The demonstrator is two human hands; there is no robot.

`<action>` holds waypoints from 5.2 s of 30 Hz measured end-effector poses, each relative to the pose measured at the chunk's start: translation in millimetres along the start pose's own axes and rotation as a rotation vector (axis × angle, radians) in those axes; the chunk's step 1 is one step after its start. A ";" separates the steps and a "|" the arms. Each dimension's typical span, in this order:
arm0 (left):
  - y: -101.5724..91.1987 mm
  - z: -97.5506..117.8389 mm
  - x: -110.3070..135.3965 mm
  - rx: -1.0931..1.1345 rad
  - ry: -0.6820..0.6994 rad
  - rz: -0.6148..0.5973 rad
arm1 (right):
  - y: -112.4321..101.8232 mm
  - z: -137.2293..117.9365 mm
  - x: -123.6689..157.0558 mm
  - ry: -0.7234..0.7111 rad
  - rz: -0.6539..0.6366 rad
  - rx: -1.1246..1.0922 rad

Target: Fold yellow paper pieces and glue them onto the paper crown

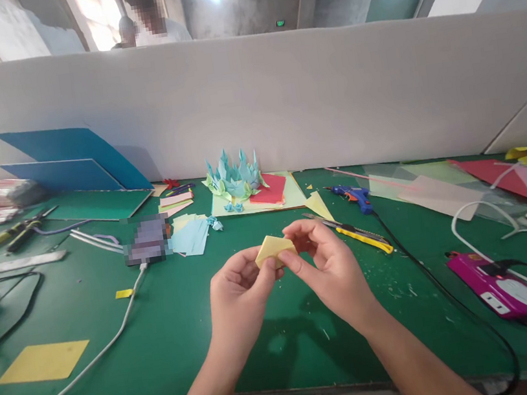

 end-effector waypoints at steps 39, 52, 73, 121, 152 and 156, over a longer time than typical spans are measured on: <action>0.7 13.5 -1.7 0.155 0.184 -0.041 | 2.8 -42.1 21.4 -0.291 0.187 0.188; 6.0 4.8 8.9 0.042 0.191 -0.080 | -6.9 -38.9 36.3 -0.618 0.199 0.477; -2.1 -16.3 7.2 0.116 0.044 0.045 | -2.2 -26.4 35.0 -0.600 0.164 0.503; 5.1 -6.2 0.0 -0.010 -0.075 -0.114 | -15.9 -10.1 18.3 -0.367 0.131 0.348; 13.7 -4.8 7.9 -0.033 -0.070 -0.095 | -16.8 -18.3 24.5 -0.372 0.307 0.339; 12.9 -4.6 9.3 -0.056 -0.068 -0.078 | -16.4 -16.8 25.4 -0.357 0.315 0.314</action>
Point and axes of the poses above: each hand's wrist, its own x-axis away from the middle knuckle, its own y-axis out of the palm, z = x × y, the point moved 4 cm from there along -x, towards the middle knuckle, and after that the axes turned 6 degrees about y, right-handed, at the moved point
